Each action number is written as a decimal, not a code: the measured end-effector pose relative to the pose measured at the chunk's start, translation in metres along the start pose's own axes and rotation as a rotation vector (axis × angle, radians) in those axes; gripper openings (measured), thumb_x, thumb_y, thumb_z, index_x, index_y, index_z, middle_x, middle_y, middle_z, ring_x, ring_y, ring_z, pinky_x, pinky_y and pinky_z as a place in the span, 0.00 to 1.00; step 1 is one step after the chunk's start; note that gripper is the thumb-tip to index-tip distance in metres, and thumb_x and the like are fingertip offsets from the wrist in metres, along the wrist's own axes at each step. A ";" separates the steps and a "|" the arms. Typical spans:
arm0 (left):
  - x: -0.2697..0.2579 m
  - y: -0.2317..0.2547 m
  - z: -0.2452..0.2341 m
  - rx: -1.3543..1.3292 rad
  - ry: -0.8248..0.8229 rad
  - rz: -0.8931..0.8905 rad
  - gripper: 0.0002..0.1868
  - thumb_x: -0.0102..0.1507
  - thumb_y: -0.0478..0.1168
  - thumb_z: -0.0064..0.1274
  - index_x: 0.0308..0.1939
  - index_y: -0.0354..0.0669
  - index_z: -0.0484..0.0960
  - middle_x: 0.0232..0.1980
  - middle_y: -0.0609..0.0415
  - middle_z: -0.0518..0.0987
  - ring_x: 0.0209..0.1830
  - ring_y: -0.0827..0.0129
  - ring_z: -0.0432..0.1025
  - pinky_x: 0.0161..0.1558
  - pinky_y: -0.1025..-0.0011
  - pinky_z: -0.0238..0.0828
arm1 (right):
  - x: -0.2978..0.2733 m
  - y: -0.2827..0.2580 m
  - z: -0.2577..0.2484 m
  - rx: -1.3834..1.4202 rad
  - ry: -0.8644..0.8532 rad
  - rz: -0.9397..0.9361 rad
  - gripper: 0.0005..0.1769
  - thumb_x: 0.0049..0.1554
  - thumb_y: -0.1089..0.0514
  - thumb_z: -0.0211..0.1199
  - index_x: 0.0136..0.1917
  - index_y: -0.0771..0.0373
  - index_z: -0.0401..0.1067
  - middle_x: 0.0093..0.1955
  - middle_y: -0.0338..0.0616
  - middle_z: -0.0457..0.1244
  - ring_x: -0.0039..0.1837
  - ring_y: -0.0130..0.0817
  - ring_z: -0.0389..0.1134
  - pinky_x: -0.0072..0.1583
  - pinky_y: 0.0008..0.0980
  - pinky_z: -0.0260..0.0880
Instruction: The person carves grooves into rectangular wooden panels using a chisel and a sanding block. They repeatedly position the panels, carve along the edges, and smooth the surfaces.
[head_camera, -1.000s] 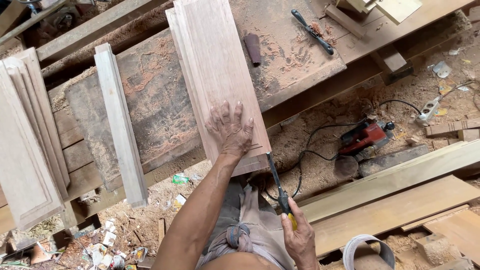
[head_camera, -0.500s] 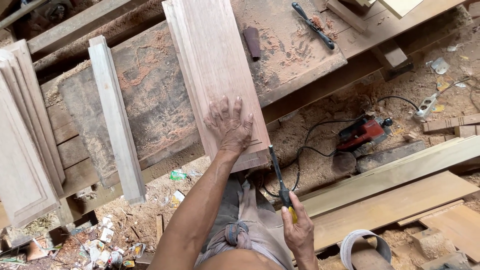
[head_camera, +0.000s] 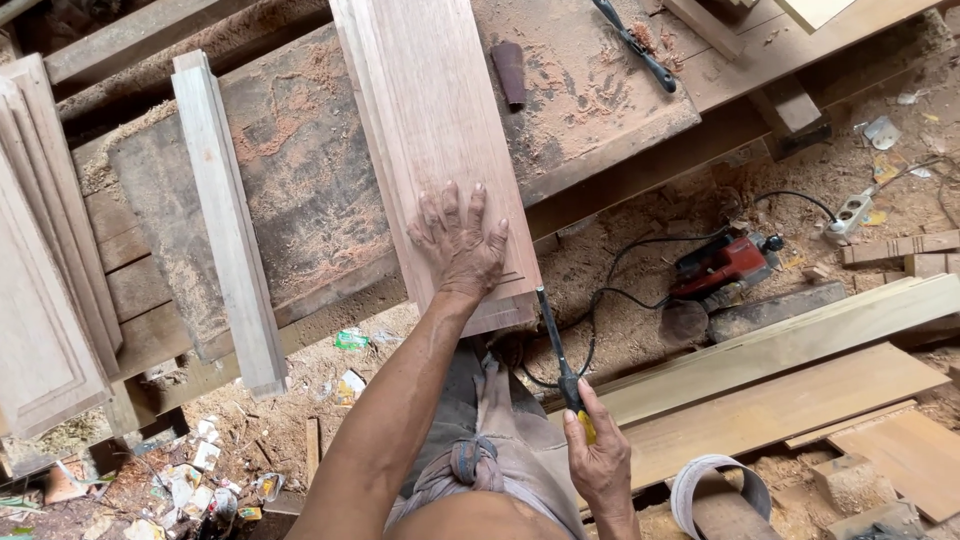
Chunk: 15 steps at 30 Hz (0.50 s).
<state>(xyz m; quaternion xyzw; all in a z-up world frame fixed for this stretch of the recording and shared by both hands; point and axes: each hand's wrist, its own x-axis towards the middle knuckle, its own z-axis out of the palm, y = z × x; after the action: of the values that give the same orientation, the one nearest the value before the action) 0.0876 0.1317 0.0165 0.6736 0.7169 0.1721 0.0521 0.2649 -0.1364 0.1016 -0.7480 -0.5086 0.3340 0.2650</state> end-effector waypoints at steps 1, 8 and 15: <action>-0.001 0.001 -0.002 0.001 -0.001 -0.002 0.36 0.66 0.69 0.41 0.76 0.68 0.63 0.82 0.56 0.53 0.82 0.42 0.42 0.69 0.26 0.38 | -0.001 0.002 0.000 0.000 -0.002 0.000 0.30 0.60 0.52 0.60 0.75 0.49 0.64 0.70 0.49 0.66 0.70 0.44 0.69 0.67 0.39 0.71; 0.000 0.003 -0.008 -0.053 -0.075 -0.007 0.35 0.66 0.67 0.39 0.76 0.68 0.62 0.83 0.55 0.51 0.82 0.41 0.39 0.70 0.25 0.34 | 0.003 0.005 0.003 0.027 -0.046 0.047 0.31 0.60 0.53 0.59 0.76 0.51 0.62 0.73 0.52 0.63 0.73 0.46 0.66 0.68 0.42 0.70; 0.000 0.003 -0.008 -0.026 -0.039 0.006 0.35 0.66 0.68 0.39 0.76 0.66 0.64 0.82 0.55 0.53 0.82 0.41 0.41 0.71 0.27 0.36 | 0.008 0.016 0.021 0.052 -0.024 0.062 0.31 0.61 0.51 0.58 0.76 0.45 0.60 0.72 0.52 0.64 0.70 0.48 0.68 0.61 0.47 0.78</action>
<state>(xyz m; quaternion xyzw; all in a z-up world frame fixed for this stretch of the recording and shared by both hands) 0.0880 0.1303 0.0252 0.6782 0.7115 0.1684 0.0741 0.2597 -0.1331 0.0746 -0.7522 -0.4793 0.3644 0.2678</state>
